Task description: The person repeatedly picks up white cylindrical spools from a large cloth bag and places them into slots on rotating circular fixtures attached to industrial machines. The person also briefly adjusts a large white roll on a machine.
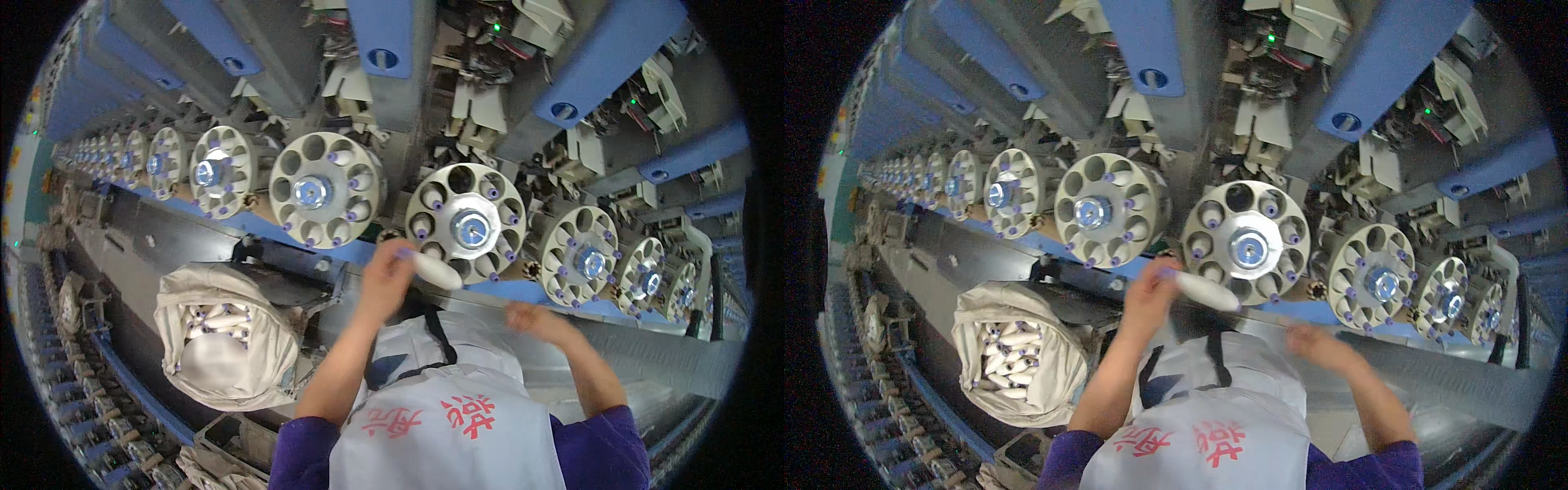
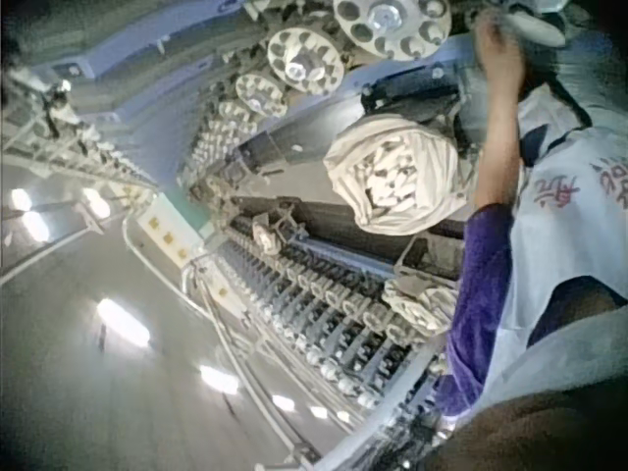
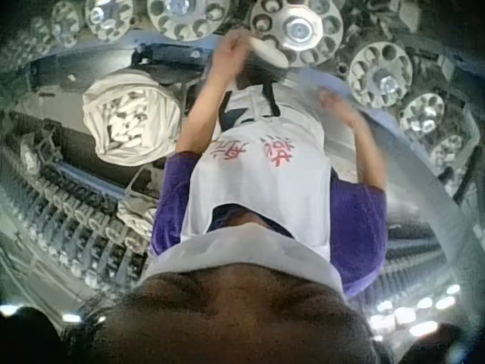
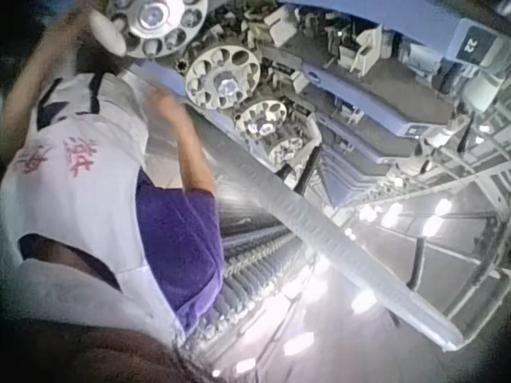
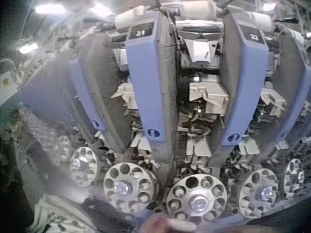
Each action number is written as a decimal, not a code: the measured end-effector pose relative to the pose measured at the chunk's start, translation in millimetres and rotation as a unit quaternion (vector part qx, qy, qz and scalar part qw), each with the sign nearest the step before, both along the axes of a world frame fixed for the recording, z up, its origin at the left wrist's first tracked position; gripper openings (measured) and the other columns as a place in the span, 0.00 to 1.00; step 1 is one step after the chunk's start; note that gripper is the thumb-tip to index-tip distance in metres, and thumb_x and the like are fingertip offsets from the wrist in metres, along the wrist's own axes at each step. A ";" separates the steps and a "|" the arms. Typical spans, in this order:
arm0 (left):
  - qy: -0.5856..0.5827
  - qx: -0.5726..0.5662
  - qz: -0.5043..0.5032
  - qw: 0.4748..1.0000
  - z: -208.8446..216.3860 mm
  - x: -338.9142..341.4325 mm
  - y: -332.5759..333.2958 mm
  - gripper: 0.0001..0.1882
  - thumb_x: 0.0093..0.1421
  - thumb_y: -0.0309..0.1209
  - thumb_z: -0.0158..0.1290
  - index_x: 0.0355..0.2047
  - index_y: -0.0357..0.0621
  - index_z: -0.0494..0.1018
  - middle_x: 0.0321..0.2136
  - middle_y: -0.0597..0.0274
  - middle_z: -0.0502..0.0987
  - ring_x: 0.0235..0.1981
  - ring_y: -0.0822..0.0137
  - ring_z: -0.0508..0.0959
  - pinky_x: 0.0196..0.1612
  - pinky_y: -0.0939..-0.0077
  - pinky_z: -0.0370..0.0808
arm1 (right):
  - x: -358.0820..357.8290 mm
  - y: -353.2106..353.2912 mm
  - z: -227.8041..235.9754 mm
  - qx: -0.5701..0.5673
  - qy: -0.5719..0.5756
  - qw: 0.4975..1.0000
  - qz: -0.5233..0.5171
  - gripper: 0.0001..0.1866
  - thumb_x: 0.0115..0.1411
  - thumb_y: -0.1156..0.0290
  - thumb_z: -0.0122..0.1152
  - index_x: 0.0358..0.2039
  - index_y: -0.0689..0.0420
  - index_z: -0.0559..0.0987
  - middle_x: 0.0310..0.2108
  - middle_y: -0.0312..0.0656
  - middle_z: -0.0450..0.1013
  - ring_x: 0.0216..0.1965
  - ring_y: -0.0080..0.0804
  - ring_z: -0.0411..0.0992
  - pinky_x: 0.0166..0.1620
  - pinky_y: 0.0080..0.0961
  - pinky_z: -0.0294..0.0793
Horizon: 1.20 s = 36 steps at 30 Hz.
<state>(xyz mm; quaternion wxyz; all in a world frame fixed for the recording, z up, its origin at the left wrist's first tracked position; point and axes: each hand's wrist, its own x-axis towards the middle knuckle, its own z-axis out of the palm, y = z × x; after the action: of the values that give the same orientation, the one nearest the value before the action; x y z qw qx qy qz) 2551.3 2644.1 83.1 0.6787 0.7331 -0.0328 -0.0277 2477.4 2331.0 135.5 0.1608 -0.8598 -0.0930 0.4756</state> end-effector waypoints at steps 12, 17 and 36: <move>0.243 -0.491 0.343 0.763 52.0 -18.0 61.9 0.20 0.68 0.53 0.35 0.43 0.52 0.64 0.37 0.57 0.72 0.44 0.54 0.71 0.52 0.35 0.63 | 42.5 176.3 19.9 0.177 -0.509 0.841 -0.048 0.29 0.47 0.56 0.69 0.46 0.62 0.74 0.44 0.47 0.73 0.39 0.45 0.72 0.43 0.39 0.70; 0.318 -0.471 0.331 0.753 55.0 -37.9 75.5 0.19 0.70 0.50 0.35 0.42 0.49 0.65 0.42 0.54 0.70 0.50 0.50 0.72 0.53 0.27 0.61 | 42.7 184.5 0.4 0.250 -0.529 0.809 -0.049 0.29 0.46 0.54 0.68 0.44 0.60 0.75 0.42 0.46 0.74 0.40 0.44 0.72 0.45 0.39 0.68; 0.239 -0.152 0.183 0.941 -37.6 -34.2 -44.9 0.22 0.64 0.45 0.49 0.52 0.44 0.67 0.42 0.54 0.75 0.40 0.61 0.76 0.42 0.64 0.74 | 101.9 111.6 -69.5 0.476 -0.006 0.645 -0.598 0.13 0.67 0.61 0.47 0.33 0.57 0.72 0.31 0.38 0.68 0.29 0.27 0.67 0.35 0.25 0.71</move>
<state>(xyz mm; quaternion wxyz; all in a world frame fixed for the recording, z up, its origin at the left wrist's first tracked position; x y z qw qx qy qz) 2517.0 2599.2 45.5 0.7634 0.5861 0.2616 -0.0719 2579.3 2442.6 66.0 0.7965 -0.5368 0.2269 0.1610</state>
